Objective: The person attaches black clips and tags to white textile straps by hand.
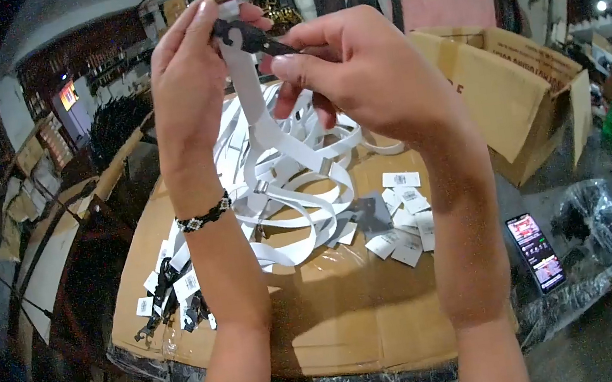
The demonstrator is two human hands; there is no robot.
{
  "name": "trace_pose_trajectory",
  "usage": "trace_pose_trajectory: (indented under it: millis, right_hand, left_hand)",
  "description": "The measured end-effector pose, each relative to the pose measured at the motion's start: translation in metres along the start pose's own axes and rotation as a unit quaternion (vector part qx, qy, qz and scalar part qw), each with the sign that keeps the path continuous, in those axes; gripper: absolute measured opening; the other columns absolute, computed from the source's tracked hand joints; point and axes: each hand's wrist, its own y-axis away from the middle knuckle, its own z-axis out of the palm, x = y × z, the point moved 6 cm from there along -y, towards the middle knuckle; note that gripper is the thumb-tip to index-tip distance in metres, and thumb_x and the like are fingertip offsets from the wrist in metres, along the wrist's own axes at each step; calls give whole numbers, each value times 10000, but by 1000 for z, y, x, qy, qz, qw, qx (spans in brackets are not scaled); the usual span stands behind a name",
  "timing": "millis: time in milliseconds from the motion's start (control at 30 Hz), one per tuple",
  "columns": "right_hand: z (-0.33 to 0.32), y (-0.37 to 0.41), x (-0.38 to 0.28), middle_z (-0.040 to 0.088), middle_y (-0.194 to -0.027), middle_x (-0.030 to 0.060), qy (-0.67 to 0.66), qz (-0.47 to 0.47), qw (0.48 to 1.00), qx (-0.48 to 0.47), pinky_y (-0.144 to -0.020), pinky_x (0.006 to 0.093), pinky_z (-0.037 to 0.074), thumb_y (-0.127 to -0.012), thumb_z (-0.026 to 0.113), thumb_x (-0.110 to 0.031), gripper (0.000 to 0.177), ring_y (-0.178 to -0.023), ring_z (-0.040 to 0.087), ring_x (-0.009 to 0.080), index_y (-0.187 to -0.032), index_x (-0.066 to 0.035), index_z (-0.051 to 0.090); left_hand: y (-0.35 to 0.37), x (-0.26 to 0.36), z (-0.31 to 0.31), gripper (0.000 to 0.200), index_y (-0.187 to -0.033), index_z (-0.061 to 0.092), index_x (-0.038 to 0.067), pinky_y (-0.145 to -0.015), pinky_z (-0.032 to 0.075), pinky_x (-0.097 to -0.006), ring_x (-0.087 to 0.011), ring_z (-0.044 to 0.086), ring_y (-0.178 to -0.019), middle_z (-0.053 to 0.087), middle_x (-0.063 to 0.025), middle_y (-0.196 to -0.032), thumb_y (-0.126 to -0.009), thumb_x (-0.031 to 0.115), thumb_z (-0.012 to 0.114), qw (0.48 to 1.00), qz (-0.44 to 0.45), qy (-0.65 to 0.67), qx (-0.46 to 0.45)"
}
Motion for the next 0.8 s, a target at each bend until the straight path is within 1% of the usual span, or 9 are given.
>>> trace_pose_trajectory:
  millis: [67, 167, 267, 400, 500, 600, 667, 733, 800]
  right_hand:
    - [-1, 0, 2, 748, -803, 113, -40, 10, 999, -8, -510, 212, 464, -1038, 568, -182, 262, -530, 586, 60, -1014, 38, 709]
    - [1, 1, 2, 743, -833, 152, -70, -5, 997, -30, -538, 192, 470, -1067, 537, -295, 374, -528, 584, 84, -1063, 49, 685]
    - [6, 0, 1, 744, -853, 190, -142, -7, 988, -56, -536, 193, 474, -1082, 502, -297, 368, -523, 592, 96, -1050, 40, 646]
    - [11, -3, 1, 739, -874, 245, -185, -6, 981, -59, -529, 215, 496, -1084, 484, -285, 334, -520, 614, 127, -1049, 24, 603]
    - [13, -5, 4, 735, -879, 267, -197, 1, 979, -60, -516, 231, 508, -1081, 487, -280, 312, -512, 627, 147, -1060, 16, 585]
    - [19, -6, 5, 733, -887, 278, -206, 10, 976, -63, -496, 241, 511, -1080, 481, -277, 300, -493, 634, 162, -1080, 10, 569]
    - [21, -8, 6, 733, -883, 275, -215, 13, 975, -49, -492, 246, 511, -1080, 480, -276, 303, -497, 635, 164, -1084, 12, 572]
    - [22, -10, 8, 733, -882, 269, -222, 5, 974, -33, -495, 251, 512, -1081, 479, -278, 309, -505, 637, 165, -1089, 15, 576]
    - [22, -12, 9, 734, -882, 262, -227, -16, 974, -15, -506, 255, 516, -1082, 477, -283, 319, -517, 639, 168, -1096, 18, 582]
  left_hand:
    - [3, 6, 6, 338, -1266, 647, -43, -817, 580, -296, -186, 697, -957, 726, -115, -1082, -1078, 170, 465, 999, -16, 26, -11]
    - [3, 11, 21, 319, -1197, 621, -59, -644, 480, -299, -144, 593, -706, 655, -72, -851, -1064, 154, 424, 994, 7, 57, 90]
    - [5, 18, 23, 373, -1326, 583, -86, -651, 479, -259, -119, 612, -727, 687, -69, -886, -1086, 148, 418, 990, -57, 86, 100]
    - [8, 22, 19, 358, -1302, 601, -73, -636, 473, -222, -98, 617, -716, 685, -58, -864, -1084, 154, 428, 994, -78, 36, 70]
    - [5, 21, 28, 355, -1303, 603, -68, -582, 439, -198, -71, 593, -684, 687, -55, -873, -1083, 149, 428, 992, -82, 66, 71]
    - [5, 17, 27, 362, -1334, 590, -58, -606, 456, -204, -83, 615, -715, 699, -64, -908, -1079, 139, 425, 998, -33, 51, 23]
    - [3, 16, 24, 378, -1375, 564, -50, -663, 494, -222, -98, 638, -754, 708, -98, -976, -1076, 133, 421, 999, -17, -32, 8]
    - [2, 14, 24, 399, -1413, 537, -44, -718, 521, -234, -108, 656, -800, 710, -130, -1047, -1074, 132, 419, 998, -19, -50, 12]
    - [1, 13, 28, 423, -1449, 506, -37, -769, 539, -242, -113, 667, -852, 704, -160, -1121, -1074, 135, 417, 999, -38, -4, 36]
